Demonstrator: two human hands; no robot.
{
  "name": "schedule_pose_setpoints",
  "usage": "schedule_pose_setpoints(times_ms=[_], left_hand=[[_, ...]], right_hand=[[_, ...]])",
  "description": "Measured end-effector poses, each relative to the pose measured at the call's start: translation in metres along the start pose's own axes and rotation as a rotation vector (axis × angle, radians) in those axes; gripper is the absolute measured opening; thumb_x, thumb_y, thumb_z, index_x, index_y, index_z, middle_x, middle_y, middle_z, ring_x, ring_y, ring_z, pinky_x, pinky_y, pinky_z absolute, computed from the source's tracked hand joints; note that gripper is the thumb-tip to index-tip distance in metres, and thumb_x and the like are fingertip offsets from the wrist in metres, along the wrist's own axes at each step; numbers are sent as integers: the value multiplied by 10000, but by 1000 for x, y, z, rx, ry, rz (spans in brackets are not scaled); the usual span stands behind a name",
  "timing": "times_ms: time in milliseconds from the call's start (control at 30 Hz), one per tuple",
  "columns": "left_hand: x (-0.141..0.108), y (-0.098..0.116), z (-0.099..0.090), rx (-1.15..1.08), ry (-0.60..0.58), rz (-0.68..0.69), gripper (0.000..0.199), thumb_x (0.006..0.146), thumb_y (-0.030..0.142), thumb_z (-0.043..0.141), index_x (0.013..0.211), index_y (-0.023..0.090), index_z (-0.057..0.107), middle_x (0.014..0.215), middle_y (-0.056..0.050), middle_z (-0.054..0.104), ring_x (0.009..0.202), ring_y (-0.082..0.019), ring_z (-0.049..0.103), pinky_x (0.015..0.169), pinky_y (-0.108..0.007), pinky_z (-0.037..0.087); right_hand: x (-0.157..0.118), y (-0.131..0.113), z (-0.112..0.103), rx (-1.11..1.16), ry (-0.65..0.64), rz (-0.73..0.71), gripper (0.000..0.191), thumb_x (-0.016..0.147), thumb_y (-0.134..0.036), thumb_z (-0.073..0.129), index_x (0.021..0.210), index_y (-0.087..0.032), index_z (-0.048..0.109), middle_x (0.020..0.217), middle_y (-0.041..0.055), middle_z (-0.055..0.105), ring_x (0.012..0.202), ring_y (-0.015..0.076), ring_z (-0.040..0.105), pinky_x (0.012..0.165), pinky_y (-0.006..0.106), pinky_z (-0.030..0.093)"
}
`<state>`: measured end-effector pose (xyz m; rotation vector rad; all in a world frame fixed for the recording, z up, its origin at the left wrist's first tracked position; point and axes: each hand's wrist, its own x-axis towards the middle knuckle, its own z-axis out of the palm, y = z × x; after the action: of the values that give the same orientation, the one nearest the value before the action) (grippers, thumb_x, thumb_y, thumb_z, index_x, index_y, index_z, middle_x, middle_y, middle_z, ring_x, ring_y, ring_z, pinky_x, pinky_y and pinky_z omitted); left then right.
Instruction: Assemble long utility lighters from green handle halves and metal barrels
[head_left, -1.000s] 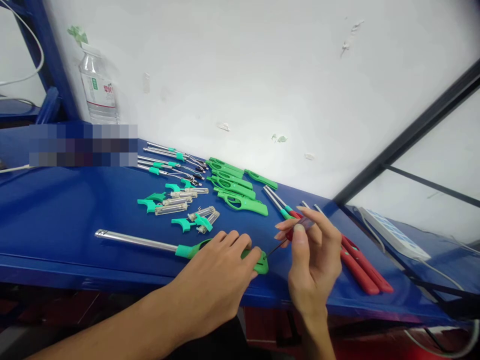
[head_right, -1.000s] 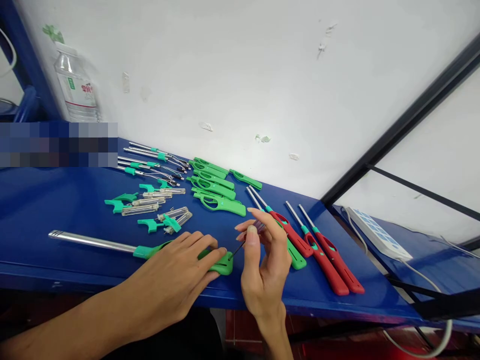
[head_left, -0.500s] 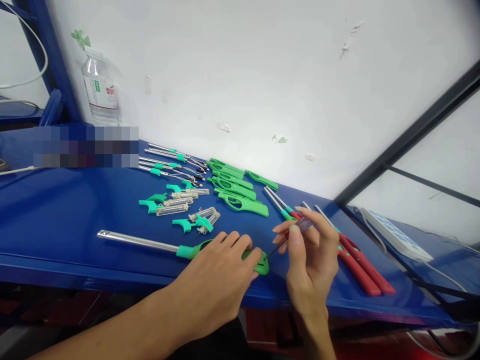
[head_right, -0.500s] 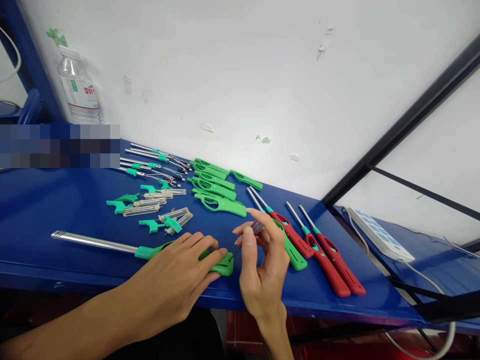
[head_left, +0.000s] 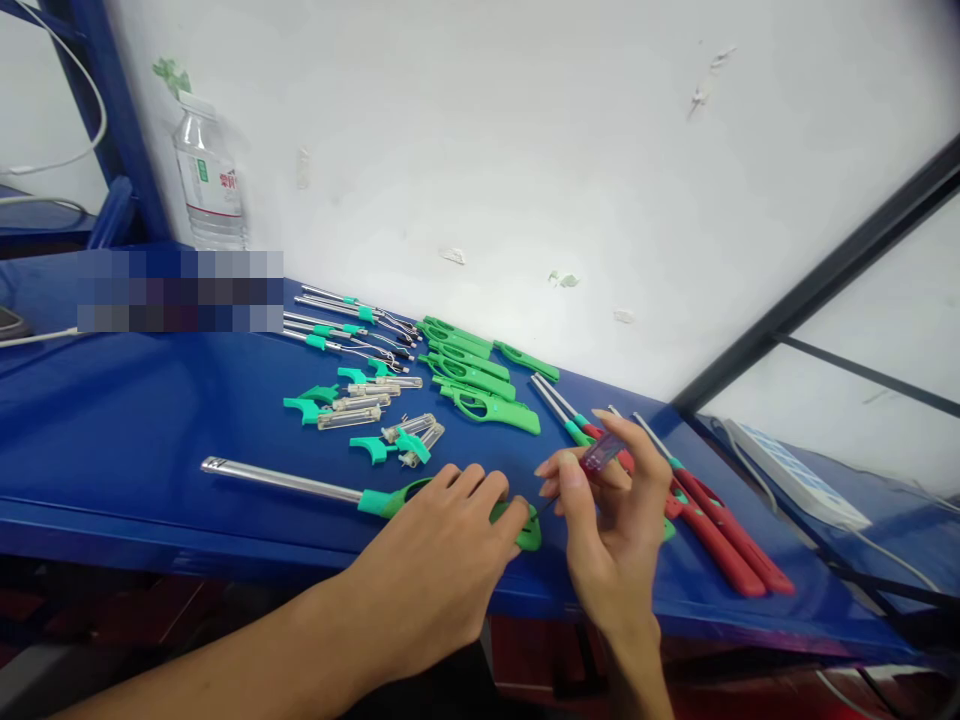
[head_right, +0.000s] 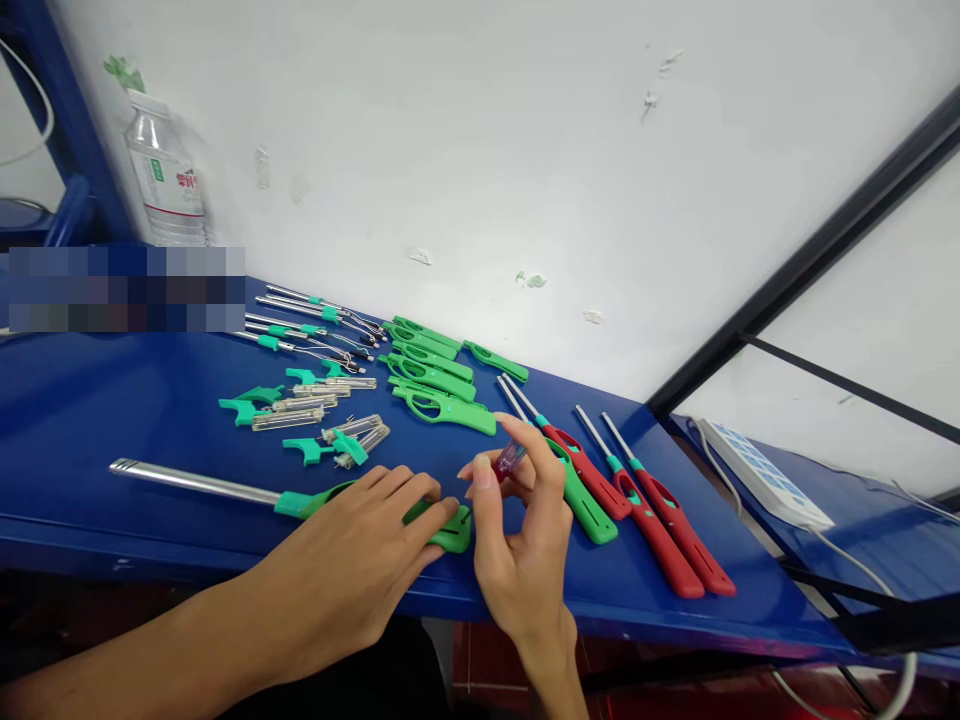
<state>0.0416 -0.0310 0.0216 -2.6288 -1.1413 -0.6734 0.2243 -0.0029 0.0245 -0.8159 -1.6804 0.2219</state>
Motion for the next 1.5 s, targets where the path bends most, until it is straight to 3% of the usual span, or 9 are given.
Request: schedule_pose_setpoints(times_ms=[333, 467, 567, 733, 967, 1300, 1500], left_hand=[[-1, 1, 1, -4, 11, -10, 161, 1066, 217, 596, 1214, 176, 645, 1093, -72, 668, 954, -300, 599, 838, -462, 488], [-1, 1, 0, -12, -4, -13, 179, 1069, 214, 599, 1239, 173, 639, 1110, -72, 668, 965, -302, 602, 847, -468, 490], [0, 0, -1, -23, -27, -14, 196, 1078, 209, 589, 1265, 175, 636, 1117, -72, 670, 964, -300, 602, 843, -466, 486], [0, 0, -1, -34, -46, -19, 191, 1087, 210, 576, 1264, 182, 641, 1122, -75, 666, 965, -299, 600, 825, -459, 482], [-1, 1, -2, -41, -41, -25, 197, 1084, 200, 571, 1267, 184, 643, 1107, -68, 658, 962, -299, 597, 831, -464, 484], [0, 1, -2, -47, -36, -22, 200, 1081, 199, 570, 1263, 180, 651, 1097, -65, 655, 952, -299, 597, 813, -468, 490], [1, 1, -3, -14, -47, -11, 210, 1081, 213, 580, 1274, 172, 650, 1115, -80, 670, 969, -307, 604, 829, -473, 498]], right_hand=[[-3, -1, 0, -14, 23, -14, 540, 1087, -137, 599, 1566, -365, 500, 958, -9, 731, 751, 167, 708, 698, 316, 614], [-1, 2, 1, -23, 100, -16, 517, 1071, -151, 650, 1537, -357, 563, 1197, 54, 696, 954, 184, 708, 687, 281, 599], [1, 2, 0, -46, 183, -31, 450, 1067, -182, 672, 1491, -327, 632, 1250, 77, 667, 1079, 220, 709, 730, 304, 615], [3, 1, 0, -102, 327, -120, 297, 1121, -186, 580, 1352, -274, 745, 1143, 80, 776, 896, 221, 757, 731, 377, 629], [7, 2, -3, -38, 380, -183, 107, 1026, -186, 751, 1106, -253, 776, 969, 22, 740, 750, 183, 657, 653, 349, 538], [6, 5, -4, -52, 368, -221, 60, 1020, -201, 756, 1058, -243, 735, 917, 15, 690, 670, 161, 619, 495, 283, 504], [7, 2, -1, -81, 408, -297, 124, 1040, -152, 696, 1103, -251, 737, 942, 41, 699, 777, 194, 647, 459, 261, 512]])
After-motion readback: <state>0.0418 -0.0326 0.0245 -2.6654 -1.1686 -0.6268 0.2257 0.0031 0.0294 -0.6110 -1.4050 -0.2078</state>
